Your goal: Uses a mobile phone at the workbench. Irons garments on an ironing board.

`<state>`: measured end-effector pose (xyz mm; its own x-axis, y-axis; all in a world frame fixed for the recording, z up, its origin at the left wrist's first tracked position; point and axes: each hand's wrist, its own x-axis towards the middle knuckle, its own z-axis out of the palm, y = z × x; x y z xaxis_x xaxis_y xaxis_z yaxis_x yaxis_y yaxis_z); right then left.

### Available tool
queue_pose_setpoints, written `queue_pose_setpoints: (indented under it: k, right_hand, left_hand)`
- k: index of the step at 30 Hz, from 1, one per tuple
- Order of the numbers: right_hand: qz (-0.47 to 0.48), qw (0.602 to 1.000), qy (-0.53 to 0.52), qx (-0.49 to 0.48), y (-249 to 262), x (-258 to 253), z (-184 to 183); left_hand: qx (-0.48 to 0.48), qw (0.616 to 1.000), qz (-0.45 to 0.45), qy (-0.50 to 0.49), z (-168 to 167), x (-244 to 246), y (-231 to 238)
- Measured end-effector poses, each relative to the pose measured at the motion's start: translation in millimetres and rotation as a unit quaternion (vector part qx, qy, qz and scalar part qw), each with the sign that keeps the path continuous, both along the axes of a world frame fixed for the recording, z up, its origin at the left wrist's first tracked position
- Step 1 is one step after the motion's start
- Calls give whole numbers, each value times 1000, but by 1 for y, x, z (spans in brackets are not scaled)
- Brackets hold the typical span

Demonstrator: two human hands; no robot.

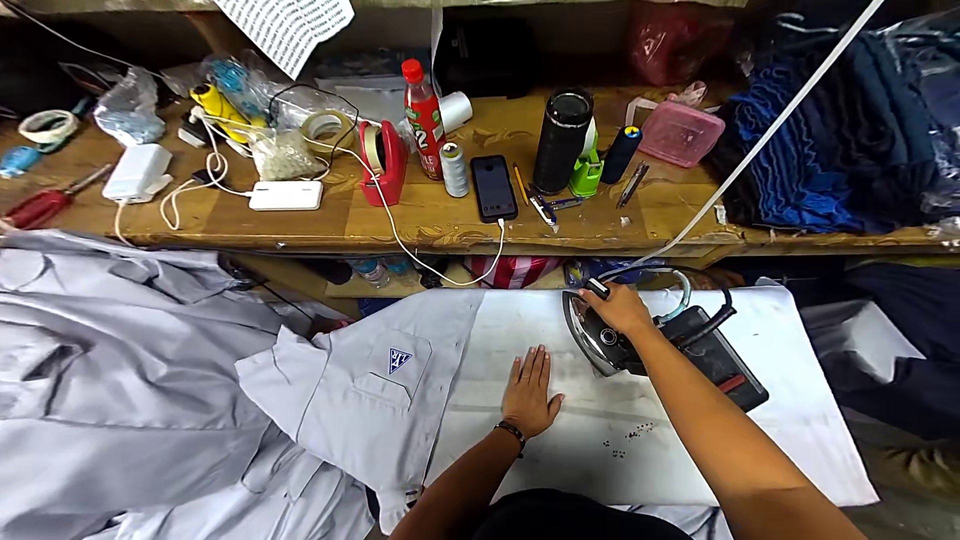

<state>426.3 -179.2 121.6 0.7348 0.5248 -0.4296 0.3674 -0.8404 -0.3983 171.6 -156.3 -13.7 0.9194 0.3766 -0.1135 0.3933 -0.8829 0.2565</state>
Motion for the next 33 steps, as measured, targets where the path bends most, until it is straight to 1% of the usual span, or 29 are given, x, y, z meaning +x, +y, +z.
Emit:
queue_pose_setpoints:
  k: [7,12,13,15,17,19,20,22,24,26,27,29,33]
  right_hand:
    - [4,1000,15,2,0,2,-1]
    - [4,1000,4,7,-2,0,1]
    - [3,1000,-3,11,-3,-1,2]
    - [4,998,-40,45,-8,-3,2]
    - [15,986,-117,115,-11,-7,0]
    - [26,966,-177,188,0,-9,8]
    - [30,960,-180,211,11,-12,17]
    - [42,960,-144,235,41,-19,34]
    - [53,962,-107,244,83,-27,45]
    - [42,969,-74,230,130,-33,52]
    - [29,976,-65,206,152,-35,53]
    - [-1,986,-67,155,194,-39,53]
    - [-56,994,-65,71,249,-42,44]
  left_hand:
    - [5,1000,6,-4,-1,-1,0]
    - [-37,999,8,-30,0,-4,3]
    - [-57,997,24,-56,6,-7,5]
    - [-79,985,85,-130,22,-19,16]
    - [-60,966,178,-176,42,-42,45]
    - [-11,937,290,-197,58,-77,88]
    - [9,917,345,-198,62,-98,109]
    - [36,880,434,-190,60,-138,144]
    - [39,858,483,-170,46,-167,164]
    - [41,856,492,-153,26,-181,167]
    - [63,862,485,-135,19,-183,165]
    - [100,868,473,-113,14,-179,164]
    - [106,866,477,-105,15,-176,162]
